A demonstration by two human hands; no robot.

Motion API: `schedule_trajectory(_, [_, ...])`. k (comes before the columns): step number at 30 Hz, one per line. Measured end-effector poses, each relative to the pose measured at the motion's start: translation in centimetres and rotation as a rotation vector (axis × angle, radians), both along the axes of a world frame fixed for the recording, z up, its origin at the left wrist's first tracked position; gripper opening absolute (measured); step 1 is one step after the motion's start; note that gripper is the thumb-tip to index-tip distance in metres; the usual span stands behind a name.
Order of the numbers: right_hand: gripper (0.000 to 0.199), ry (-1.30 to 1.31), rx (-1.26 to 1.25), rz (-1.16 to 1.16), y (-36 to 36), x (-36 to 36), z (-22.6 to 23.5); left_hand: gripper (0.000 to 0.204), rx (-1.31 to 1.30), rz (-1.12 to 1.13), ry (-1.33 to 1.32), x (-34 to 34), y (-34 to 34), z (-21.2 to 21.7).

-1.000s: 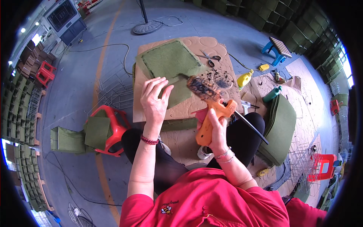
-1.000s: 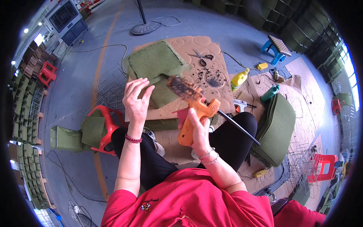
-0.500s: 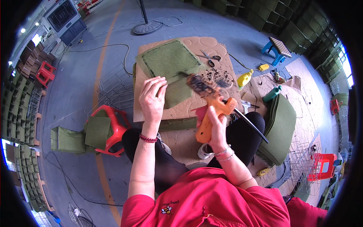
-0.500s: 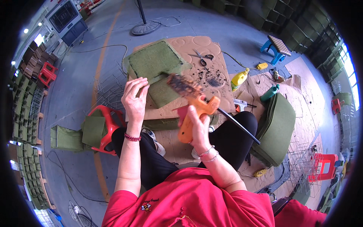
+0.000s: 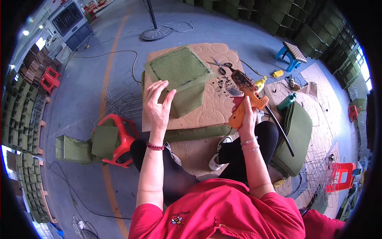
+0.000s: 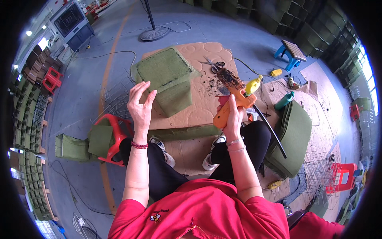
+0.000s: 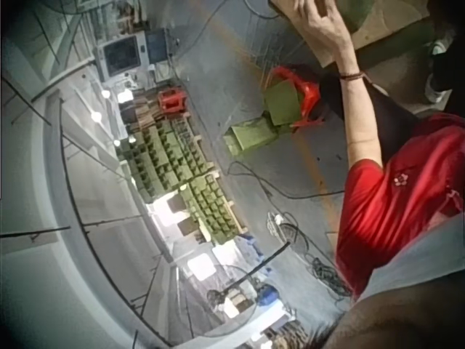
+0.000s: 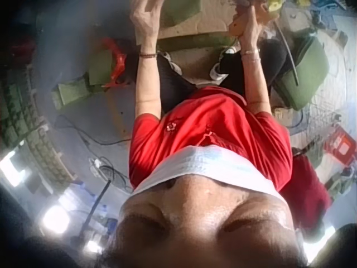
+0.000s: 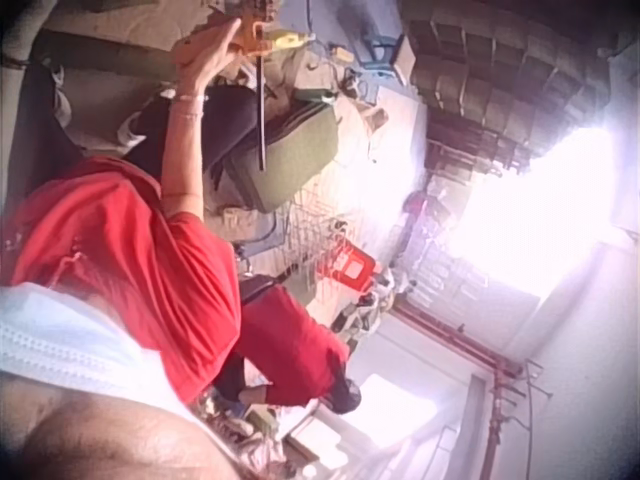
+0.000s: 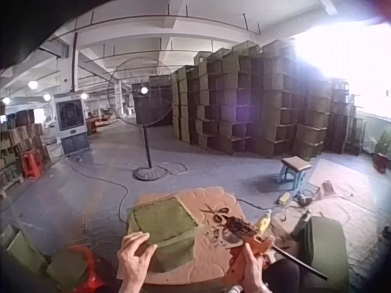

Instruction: The recorder uses a hot glue gun to attach green fabric covers onto wire frames to assemble small rectangular foam or fabric products.

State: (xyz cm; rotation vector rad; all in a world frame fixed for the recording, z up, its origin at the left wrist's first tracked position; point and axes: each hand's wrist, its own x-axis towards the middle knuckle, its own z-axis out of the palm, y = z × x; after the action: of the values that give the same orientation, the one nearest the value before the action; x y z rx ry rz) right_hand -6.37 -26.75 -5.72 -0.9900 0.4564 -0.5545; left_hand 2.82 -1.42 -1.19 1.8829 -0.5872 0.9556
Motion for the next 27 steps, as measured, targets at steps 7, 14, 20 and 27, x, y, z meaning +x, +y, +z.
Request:
schedule_trajectory(7, [0.034,0.104,0.016,0.018,-3.3,5.0,-3.4,0.031,0.060,-0.046,0.107,-0.2,0.1,0.1])
schedule_trajectory(14, [0.031,0.064,0.133,0.158,-5.4,9.0,-9.6,0.036,0.023,-0.132,0.132,-0.5,0.9,0.3])
schedule_trajectory(20, [0.047,0.259,-0.011,0.391,-8.2,7.9,-12.7,0.027,0.080,-0.046,0.055,0.0,-0.3,0.2])
schedule_trajectory(27, [0.034,0.497,-1.452,0.043,-6.8,5.2,-4.7,0.017,0.166,0.010,-0.016,-0.3,-0.8,0.9])
